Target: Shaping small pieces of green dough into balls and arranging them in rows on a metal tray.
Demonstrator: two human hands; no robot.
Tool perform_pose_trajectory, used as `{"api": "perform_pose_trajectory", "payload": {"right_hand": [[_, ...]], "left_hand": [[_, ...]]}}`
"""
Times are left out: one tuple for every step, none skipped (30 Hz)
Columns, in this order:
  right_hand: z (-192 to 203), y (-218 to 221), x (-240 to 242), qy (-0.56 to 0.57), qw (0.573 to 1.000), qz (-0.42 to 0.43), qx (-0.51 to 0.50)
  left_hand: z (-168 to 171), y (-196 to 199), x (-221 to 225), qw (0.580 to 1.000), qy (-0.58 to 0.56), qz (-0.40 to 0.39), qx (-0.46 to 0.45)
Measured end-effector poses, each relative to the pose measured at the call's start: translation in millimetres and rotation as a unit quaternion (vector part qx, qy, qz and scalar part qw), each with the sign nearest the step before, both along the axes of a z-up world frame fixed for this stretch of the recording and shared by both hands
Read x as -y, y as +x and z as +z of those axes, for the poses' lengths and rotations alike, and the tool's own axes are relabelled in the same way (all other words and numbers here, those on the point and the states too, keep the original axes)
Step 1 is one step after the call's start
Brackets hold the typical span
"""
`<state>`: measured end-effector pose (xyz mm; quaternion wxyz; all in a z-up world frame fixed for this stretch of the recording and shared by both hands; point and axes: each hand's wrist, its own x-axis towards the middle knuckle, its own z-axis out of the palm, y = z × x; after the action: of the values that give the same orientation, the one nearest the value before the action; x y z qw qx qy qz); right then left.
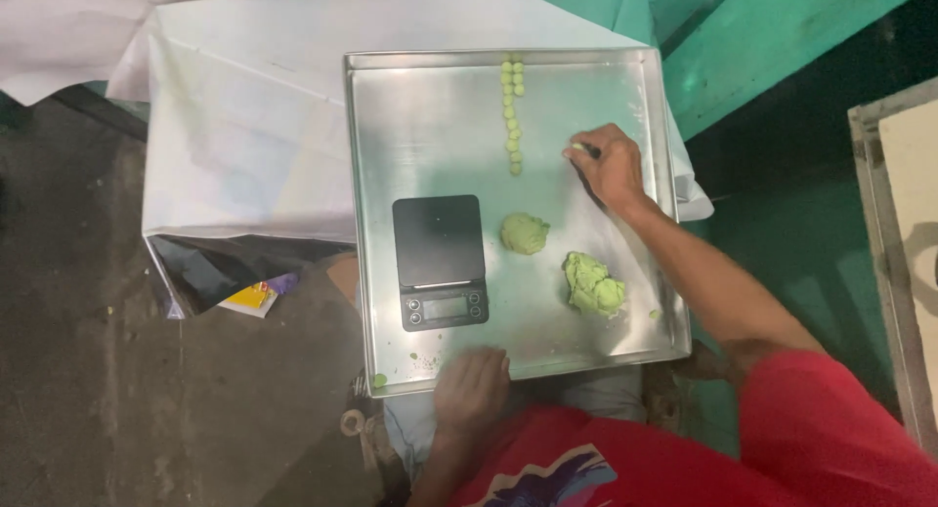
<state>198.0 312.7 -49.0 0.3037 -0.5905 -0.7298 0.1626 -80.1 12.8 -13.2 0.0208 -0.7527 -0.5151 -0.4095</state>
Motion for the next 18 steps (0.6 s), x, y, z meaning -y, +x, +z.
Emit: {"api": "perform_pose_trajectory", "payload": {"right_hand": [[0.9, -9.9, -13.2, 0.002, 1.0, 0.003, -0.001], [1.0, -19.2, -24.3, -0.024, 0.998, -0.02, -0.06], [1.2, -28.4, -35.5, -0.051, 0.991, -0.043, -0.119], [-0.4, -35.7, -45.6, -0.051, 0.99, -0.04, -0.121], [-1.9, -43.2, -55.7, -0.039, 0.988, -0.034, -0.145], [-4.4, -51.8, -65.2, -0.028, 0.985, -0.026, -0.169], [-4.8, -57.9, -67.9, -0.029, 0.984, -0.023, -0.172], [-4.1, -64.2, -71.5, -0.037, 0.984, -0.027, -0.174], [-3.4, -70.6, -75.0, -0.045, 0.983, -0.03, -0.176], [-2.7, -74.8, -76.0, -0.046, 0.983, -0.027, -0.177], [-2.3, -78.9, -76.9, -0.06, 0.978, -0.049, -0.194], [-1.2, -80.9, -78.1, -0.073, 0.973, -0.072, -0.209], [-2.5, -80.0, -78.4, -0.073, 0.973, -0.069, -0.208], [-3.8, -79.7, -78.8, -0.047, 0.979, -0.058, -0.189], [-5.1, -79.2, -79.1, -0.02, 0.984, -0.046, -0.17], [-11.0, -76.8, -82.5, -0.021, 0.984, -0.045, -0.17], [-16.8, -74.1, -85.7, 0.013, 0.987, -0.019, -0.158], [-22.8, -70.5, -87.8, 0.047, 0.988, 0.004, -0.145]], "left_hand": [[3.0, -0.5, -1.9, 1.0, 0.002, 0.003, -0.001], [6.5, -1.1, -2.7, 1.0, 0.009, -0.002, 0.007], [9.9, -1.5, -3.6, 1.0, 0.016, -0.007, 0.014], [9.3, -1.2, -3.4, 1.0, 0.016, -0.005, 0.012], [8.6, -0.9, -3.2, 1.0, 0.014, -0.006, 0.012], [7.8, -1.1, -2.2, 1.0, 0.011, -0.007, 0.012], [8.5, -1.3, -1.9, 1.0, 0.011, -0.005, 0.009], [9.2, -1.2, -2.2, 1.0, 0.01, -0.005, 0.015], [9.9, -1.4, -2.5, 1.0, 0.009, -0.006, 0.02], [5.7, -1.8, -1.5, 1.0, 0.009, -0.003, 0.019], [1.3, -2.2, -0.6, 1.0, 0.003, -0.005, 0.013], [-3.9, -1.4, -0.3, 1.0, -0.002, -0.007, 0.008], [-2.8, -1.8, -0.5, 1.0, -0.001, -0.005, 0.008], [-1.3, -2.1, -0.5, 1.0, 0.001, -0.003, 0.001], [0.2, -2.2, -0.3, 1.0, 0.004, -0.001, -0.005], [-1.8, -2.1, -0.4, 1.0, 0.003, 0.001, -0.006], [-3.8, -1.6, -0.4, 1.0, 0.0, -0.005, -0.002], [-5.4, -1.4, 0.1, 1.0, -0.004, -0.013, 0.002]]}}
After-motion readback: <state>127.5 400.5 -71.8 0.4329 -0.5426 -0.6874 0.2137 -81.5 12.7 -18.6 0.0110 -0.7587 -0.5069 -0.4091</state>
